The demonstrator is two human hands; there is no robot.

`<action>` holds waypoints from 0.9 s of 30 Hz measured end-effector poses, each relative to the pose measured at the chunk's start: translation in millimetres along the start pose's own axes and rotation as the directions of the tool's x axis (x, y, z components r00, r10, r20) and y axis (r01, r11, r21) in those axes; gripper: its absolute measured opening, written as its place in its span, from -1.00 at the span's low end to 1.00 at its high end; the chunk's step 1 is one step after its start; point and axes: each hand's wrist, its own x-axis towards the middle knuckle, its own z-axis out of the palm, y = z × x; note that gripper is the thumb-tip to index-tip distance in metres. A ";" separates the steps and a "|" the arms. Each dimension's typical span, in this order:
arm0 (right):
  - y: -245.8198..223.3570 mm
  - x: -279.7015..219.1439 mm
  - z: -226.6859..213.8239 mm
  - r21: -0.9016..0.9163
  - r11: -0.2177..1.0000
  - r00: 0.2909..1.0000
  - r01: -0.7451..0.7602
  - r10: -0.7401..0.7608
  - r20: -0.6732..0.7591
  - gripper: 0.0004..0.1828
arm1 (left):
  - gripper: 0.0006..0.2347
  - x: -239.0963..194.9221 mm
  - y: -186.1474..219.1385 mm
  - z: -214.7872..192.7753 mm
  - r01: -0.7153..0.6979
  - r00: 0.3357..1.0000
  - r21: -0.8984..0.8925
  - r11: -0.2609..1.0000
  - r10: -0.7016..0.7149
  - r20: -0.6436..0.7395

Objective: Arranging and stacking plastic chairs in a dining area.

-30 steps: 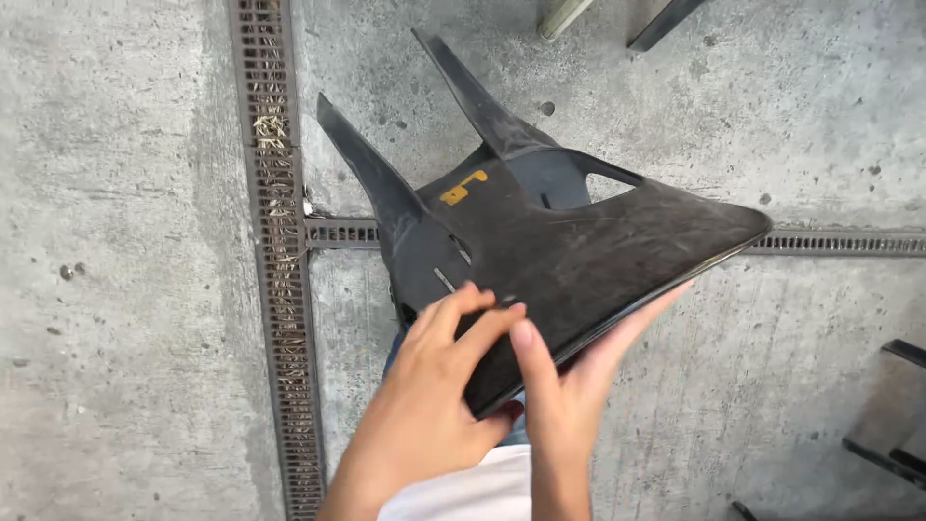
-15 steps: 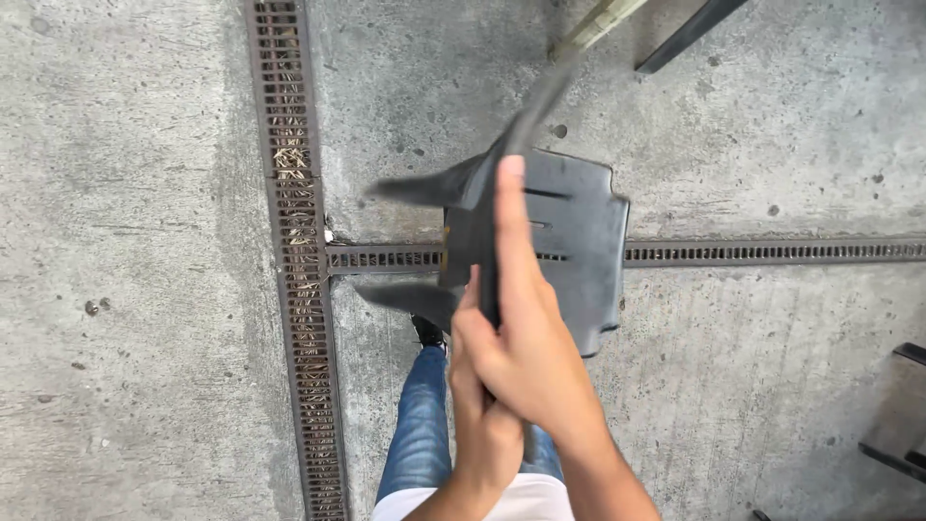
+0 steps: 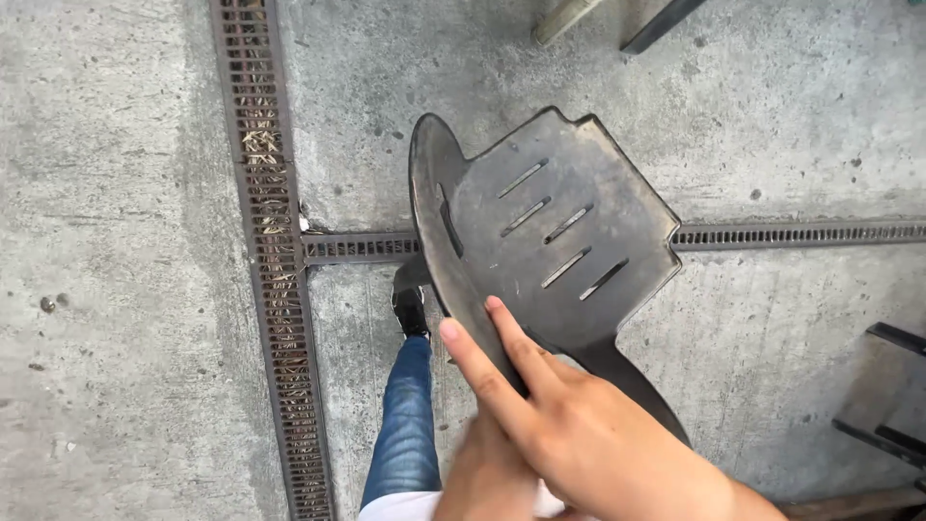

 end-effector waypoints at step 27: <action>65.4 -375.4 250.6 0.094 0.995 0.926 -0.015 0.049 -0.373 -0.73 | -0.26 -13.9 128.2 241.6 -0.258 0.962 0.307 0.916 0.212 0.175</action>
